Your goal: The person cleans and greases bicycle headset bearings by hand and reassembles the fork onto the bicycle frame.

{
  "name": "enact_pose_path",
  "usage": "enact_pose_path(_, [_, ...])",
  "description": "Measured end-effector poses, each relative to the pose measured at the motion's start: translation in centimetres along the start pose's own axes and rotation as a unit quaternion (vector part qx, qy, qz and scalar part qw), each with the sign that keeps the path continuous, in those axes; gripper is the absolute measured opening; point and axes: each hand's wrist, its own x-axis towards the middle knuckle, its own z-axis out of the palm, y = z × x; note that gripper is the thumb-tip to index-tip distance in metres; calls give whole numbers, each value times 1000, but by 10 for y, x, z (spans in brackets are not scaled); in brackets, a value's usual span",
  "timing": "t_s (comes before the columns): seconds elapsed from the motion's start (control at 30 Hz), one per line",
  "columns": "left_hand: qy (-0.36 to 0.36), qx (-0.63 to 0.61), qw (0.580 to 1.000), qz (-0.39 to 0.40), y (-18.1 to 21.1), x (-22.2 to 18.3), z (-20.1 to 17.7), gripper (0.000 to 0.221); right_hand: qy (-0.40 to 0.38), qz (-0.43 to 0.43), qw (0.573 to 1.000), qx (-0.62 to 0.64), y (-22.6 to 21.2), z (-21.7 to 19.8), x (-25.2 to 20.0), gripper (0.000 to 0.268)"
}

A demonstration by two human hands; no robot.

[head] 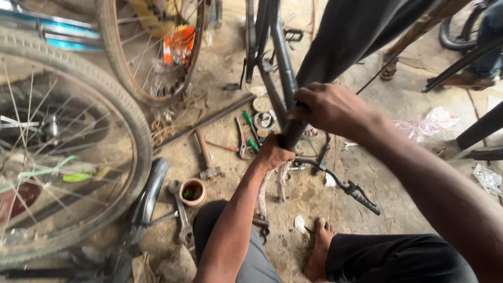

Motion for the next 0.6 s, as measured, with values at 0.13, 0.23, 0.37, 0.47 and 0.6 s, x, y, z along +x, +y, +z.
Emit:
enact_pose_path(0.13, [-19, -39, 999, 6, -3, 3, 0, 22, 51, 244, 935, 251, 20, -10, 39, 44])
enact_pose_path(0.23, [-27, -53, 998, -4, -6, 6, 2, 26, 136, -15, 891, 434, 40, -41, 83, 70])
enact_pose_path(0.37, [-31, -96, 994, -29, -6, 6, 2, 30, 115, -31, 758, 641, 29, -64, 139, 63])
enact_pose_path(0.47, [-21, -100, 994, -24, -1, 1, 1, 28, 47, 125, 989, 64, 1, -69, 127, 34])
enact_pose_path(0.6, [-15, -37, 999, -8, 7, -2, -4, 25, -76, -84, 994, -6, -19, -18, 49, 17])
